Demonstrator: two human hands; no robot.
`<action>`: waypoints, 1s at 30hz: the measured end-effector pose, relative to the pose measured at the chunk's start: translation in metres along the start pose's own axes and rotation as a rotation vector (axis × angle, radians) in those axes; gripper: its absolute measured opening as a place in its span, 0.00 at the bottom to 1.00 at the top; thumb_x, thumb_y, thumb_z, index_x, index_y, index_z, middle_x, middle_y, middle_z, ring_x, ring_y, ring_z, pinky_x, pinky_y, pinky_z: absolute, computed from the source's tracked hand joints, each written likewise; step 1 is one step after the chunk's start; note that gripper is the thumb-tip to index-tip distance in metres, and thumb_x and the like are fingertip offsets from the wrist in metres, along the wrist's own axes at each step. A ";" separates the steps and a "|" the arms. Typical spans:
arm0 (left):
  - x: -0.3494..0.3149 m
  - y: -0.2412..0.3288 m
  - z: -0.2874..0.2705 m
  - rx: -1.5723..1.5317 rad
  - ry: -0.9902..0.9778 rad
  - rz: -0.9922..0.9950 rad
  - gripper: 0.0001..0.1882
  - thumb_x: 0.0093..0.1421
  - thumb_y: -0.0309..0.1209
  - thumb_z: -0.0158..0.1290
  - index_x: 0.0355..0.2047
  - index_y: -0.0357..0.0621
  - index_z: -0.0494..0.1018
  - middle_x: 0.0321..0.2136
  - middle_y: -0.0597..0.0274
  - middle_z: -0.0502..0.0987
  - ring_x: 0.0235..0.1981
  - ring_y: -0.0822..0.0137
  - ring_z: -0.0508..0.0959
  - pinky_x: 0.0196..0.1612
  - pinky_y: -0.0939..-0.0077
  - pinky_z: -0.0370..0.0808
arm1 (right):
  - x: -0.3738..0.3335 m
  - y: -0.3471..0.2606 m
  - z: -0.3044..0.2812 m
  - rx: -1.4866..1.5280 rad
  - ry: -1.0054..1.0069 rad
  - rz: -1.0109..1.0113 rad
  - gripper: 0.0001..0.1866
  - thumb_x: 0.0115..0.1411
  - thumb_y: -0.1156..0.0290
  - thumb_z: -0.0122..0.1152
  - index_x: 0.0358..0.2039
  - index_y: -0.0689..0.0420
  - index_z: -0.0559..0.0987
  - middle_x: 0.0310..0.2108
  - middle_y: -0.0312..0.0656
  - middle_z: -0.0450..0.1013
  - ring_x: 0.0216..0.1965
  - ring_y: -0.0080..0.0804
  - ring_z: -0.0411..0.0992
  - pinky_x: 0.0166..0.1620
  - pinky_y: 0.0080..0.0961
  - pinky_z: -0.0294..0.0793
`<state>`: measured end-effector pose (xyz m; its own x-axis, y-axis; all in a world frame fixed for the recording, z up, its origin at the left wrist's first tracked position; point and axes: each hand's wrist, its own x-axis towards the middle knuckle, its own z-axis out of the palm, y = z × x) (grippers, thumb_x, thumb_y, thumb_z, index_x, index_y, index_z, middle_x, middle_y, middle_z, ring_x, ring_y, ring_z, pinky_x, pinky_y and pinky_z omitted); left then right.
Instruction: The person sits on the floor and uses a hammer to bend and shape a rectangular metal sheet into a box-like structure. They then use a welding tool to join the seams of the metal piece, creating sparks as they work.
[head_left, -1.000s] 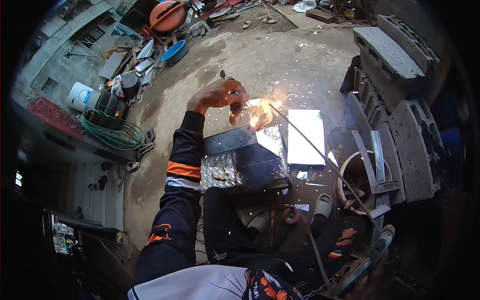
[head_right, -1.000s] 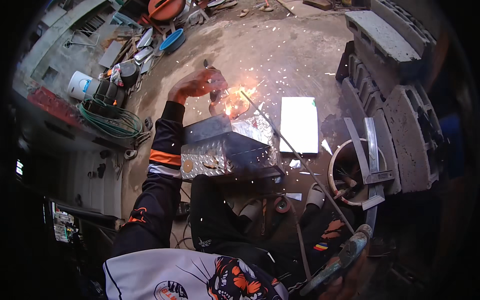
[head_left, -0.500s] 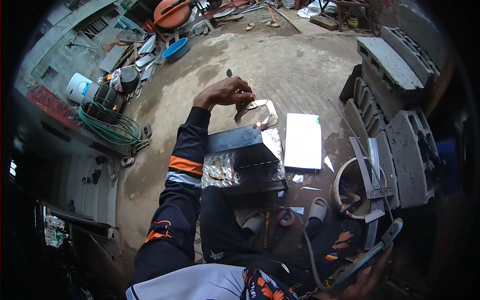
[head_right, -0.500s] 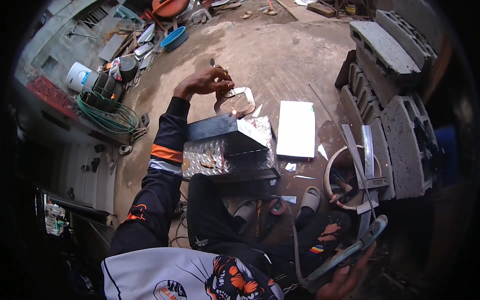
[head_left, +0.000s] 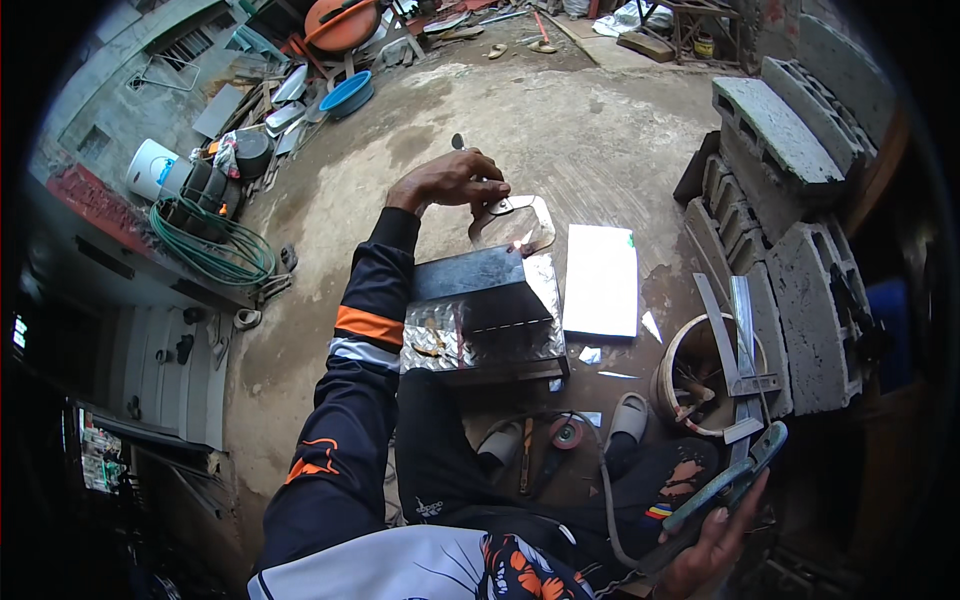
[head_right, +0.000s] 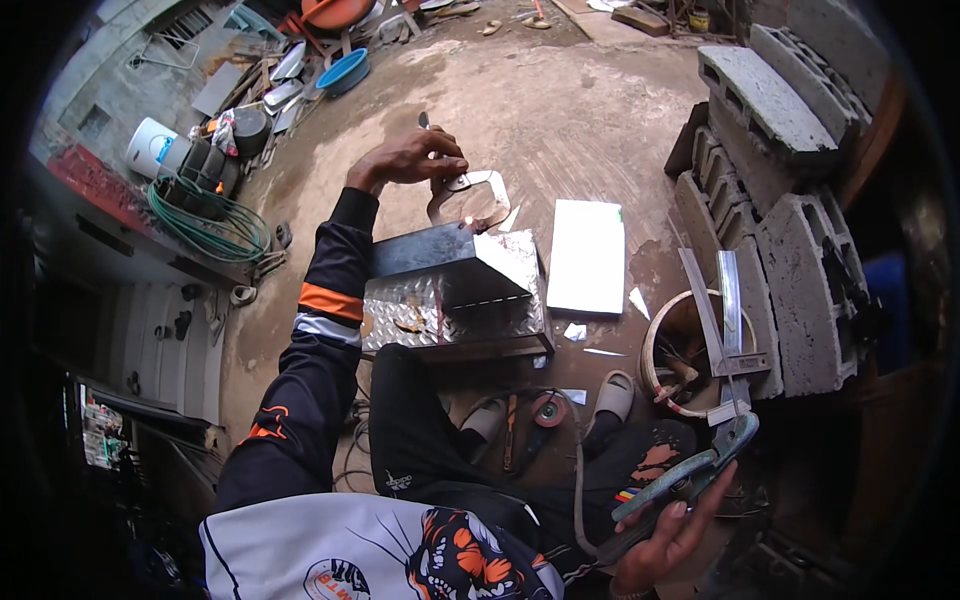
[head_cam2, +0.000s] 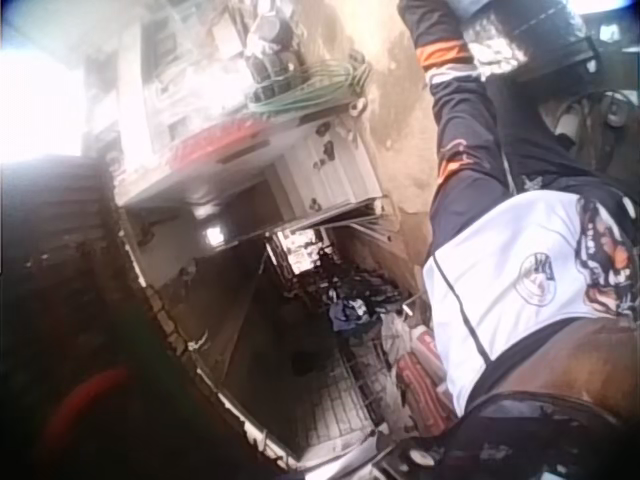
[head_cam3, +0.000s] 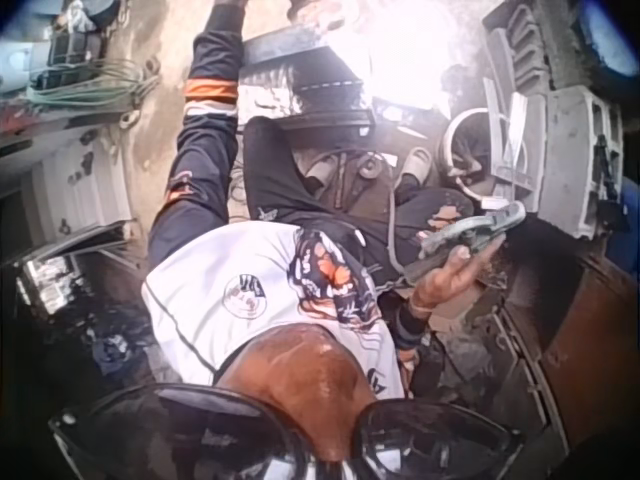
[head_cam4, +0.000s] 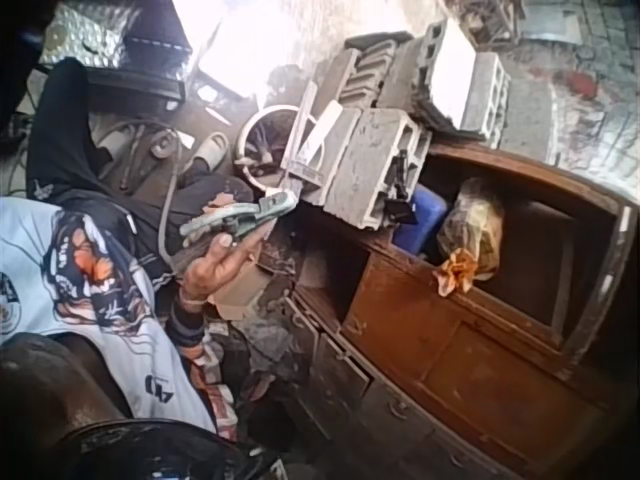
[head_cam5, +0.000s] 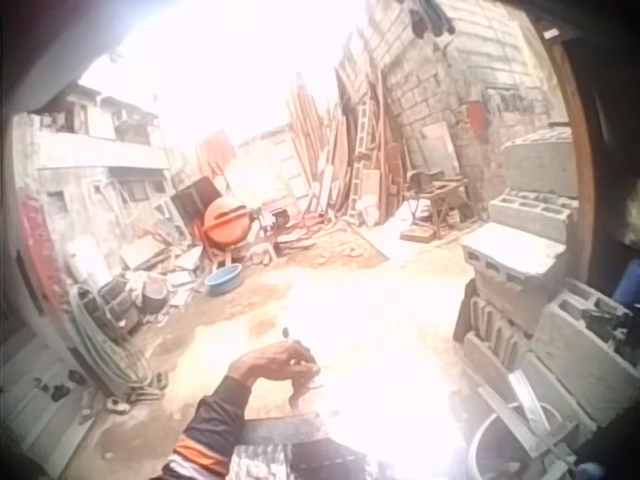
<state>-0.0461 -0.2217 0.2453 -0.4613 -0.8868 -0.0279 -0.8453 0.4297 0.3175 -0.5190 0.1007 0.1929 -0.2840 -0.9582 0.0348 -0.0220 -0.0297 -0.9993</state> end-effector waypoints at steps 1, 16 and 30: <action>0.002 0.001 -0.001 -0.002 -0.004 0.007 0.23 0.65 0.50 0.55 0.38 0.39 0.82 0.31 0.54 0.83 0.33 0.59 0.82 0.39 0.64 0.77 | -0.002 -0.001 0.002 0.070 -0.005 0.064 0.35 0.71 0.59 0.45 0.73 0.62 0.50 0.51 0.54 0.66 0.39 0.35 0.66 0.40 0.30 0.68; -0.008 0.008 -0.003 -0.011 -0.005 -0.114 0.25 0.65 0.51 0.56 0.41 0.38 0.82 0.33 0.54 0.84 0.35 0.61 0.83 0.40 0.65 0.78 | -0.002 0.005 0.021 0.132 0.044 0.076 0.35 0.71 0.61 0.43 0.74 0.57 0.46 0.30 0.48 0.72 0.18 0.22 0.63 0.20 0.19 0.66; -0.005 0.012 -0.008 -0.024 -0.110 -0.260 0.24 0.64 0.54 0.57 0.44 0.46 0.83 0.45 0.54 0.78 0.48 0.57 0.77 0.52 0.65 0.74 | 0.000 0.008 0.018 0.132 0.007 0.065 0.35 0.71 0.61 0.43 0.74 0.55 0.47 0.31 0.47 0.72 0.18 0.22 0.63 0.20 0.20 0.65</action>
<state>-0.0519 -0.2136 0.2573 -0.2573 -0.9425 -0.2135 -0.9332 0.1849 0.3081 -0.5018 0.0956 0.1848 -0.2871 -0.9574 -0.0301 0.1224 -0.0055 -0.9925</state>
